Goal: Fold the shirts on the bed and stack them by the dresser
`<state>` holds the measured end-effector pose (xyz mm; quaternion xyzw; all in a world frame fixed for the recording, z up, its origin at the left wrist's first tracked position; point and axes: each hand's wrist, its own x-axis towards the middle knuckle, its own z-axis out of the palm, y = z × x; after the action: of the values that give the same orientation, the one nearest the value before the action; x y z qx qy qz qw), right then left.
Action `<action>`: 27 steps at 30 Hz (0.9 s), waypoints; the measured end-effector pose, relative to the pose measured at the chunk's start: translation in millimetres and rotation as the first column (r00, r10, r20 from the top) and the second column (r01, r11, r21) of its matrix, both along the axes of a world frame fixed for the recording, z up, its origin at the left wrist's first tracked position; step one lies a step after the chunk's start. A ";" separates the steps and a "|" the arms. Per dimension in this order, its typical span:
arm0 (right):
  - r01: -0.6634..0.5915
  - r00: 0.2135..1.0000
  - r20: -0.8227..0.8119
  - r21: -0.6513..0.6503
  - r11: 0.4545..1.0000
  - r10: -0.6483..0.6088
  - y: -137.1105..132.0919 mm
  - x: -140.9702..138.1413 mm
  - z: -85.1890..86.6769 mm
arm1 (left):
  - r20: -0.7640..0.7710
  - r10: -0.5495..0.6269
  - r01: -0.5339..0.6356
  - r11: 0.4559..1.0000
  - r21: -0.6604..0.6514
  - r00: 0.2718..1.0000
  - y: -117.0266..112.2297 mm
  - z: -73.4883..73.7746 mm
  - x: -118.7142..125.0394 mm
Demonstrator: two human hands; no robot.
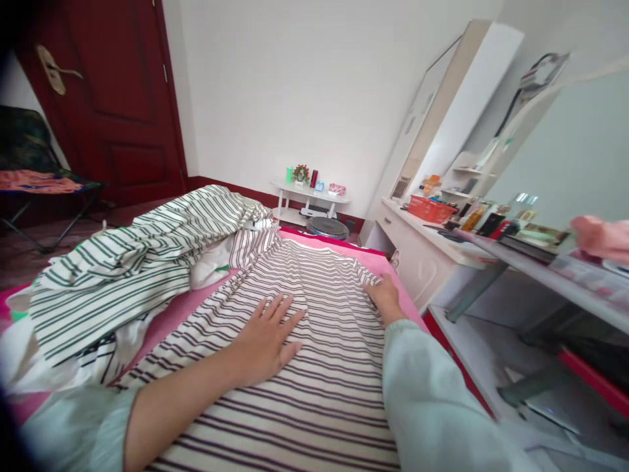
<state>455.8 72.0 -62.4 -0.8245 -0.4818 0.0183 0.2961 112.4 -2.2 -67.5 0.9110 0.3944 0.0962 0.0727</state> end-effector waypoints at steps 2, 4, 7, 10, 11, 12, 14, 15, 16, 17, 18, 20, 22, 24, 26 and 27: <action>0.024 0.996 0.090 -0.037 0.999 -0.021 10.7 4.5 4.0 | 0.002 0.002 -0.002 1.000 -0.013 1.000 0.1 1.0 0.7; 0.016 0.981 0.195 -0.020 1.000 -0.011 15.9 13.0 7.7 | 0.011 0.002 -0.002 1.000 -0.022 1.000 0.5 0.1 1.5; 0.012 0.910 0.414 -0.001 1.000 -0.011 16.6 27.9 4.2 | 0.023 0.006 -0.005 0.999 -0.039 1.000 0.9 -0.3 1.6; 0.102 0.893 0.447 -0.096 0.990 -0.049 13.8 35.8 -8.9 | 0.033 0.006 -0.004 0.998 -0.064 0.999 0.1 3.7 0.7; 0.156 0.895 0.438 -0.132 0.979 -0.083 12.8 36.3 -12.7 | 0.033 0.004 -0.002 0.997 -0.072 0.999 -0.4 5.6 0.3; 0.210 0.892 0.434 -0.159 0.965 -0.123 11.8 36.1 -15.4 | 0.031 0.003 0.000 0.997 -0.079 1.000 -0.8 7.3 -0.1; 0.303 0.878 0.436 -0.187 0.934 -0.198 10.2 34.7 -16.1 | 0.023 0.002 0.000 0.996 -0.088 1.000 -1.4 9.3 -0.7; 0.340 0.872 0.433 -0.199 0.919 -0.229 9.3 34.3 -14.6 | 0.020 0.004 -0.002 0.996 -0.088 1.000 -1.4 9.3 -0.8; 0.376 0.868 0.420 -0.211 0.902 -0.264 8.1 34.3 -12.4 | 0.019 0.005 -0.003 0.996 -0.085 1.000 -1.3 8.8 -0.8; 0.407 0.867 0.399 -0.222 0.886 -0.299 6.6 34.8 -10.2 | 0.019 0.005 -0.003 0.997 -0.081 1.000 -1.0 7.7 -0.8; 0.430 0.868 0.370 -0.229 0.873 -0.330 4.6 36.0 -8.3 | 0.019 0.003 -0.002 0.997 -0.076 1.000 -0.7 6.4 -0.6; 0.421 0.884 0.316 -0.217 0.881 -0.345 -0.3 40.4 -6.9 | 0.020 0.001 0.000 0.998 -0.066 1.000 -0.2 3.8 -0.3; 0.345 0.915 0.279 -0.167 0.923 -0.292 -5.8 47.7 -8.6 | 0.024 0.001 0.000 0.998 -0.056 1.000 0.0 1.9 0.0; 0.274 0.937 0.258 -0.123 0.954 -0.236 -10.0 57.7 -11.3 | 0.028 0.001 0.000 0.999 -0.050 1.000 0.0 0.8 0.3; 0.241 0.945 0.243 -0.070 0.968 -0.217 -11.2 69.2 -12.8 | 0.030 0.000 0.002 0.999 -0.047 1.000 0.0 0.2 0.4; 0.233 0.947 0.239 -0.042 0.972 -0.217 -10.2 75.0 -12.9 | 0.030 0.000 0.001 0.999 -0.044 1.000 0.0 0.0 0.4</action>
<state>530.8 61.8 -75.3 -0.8804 -0.4150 -0.0955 0.2087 112.8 -2.2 -67.5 0.9077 0.3951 0.1012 0.0987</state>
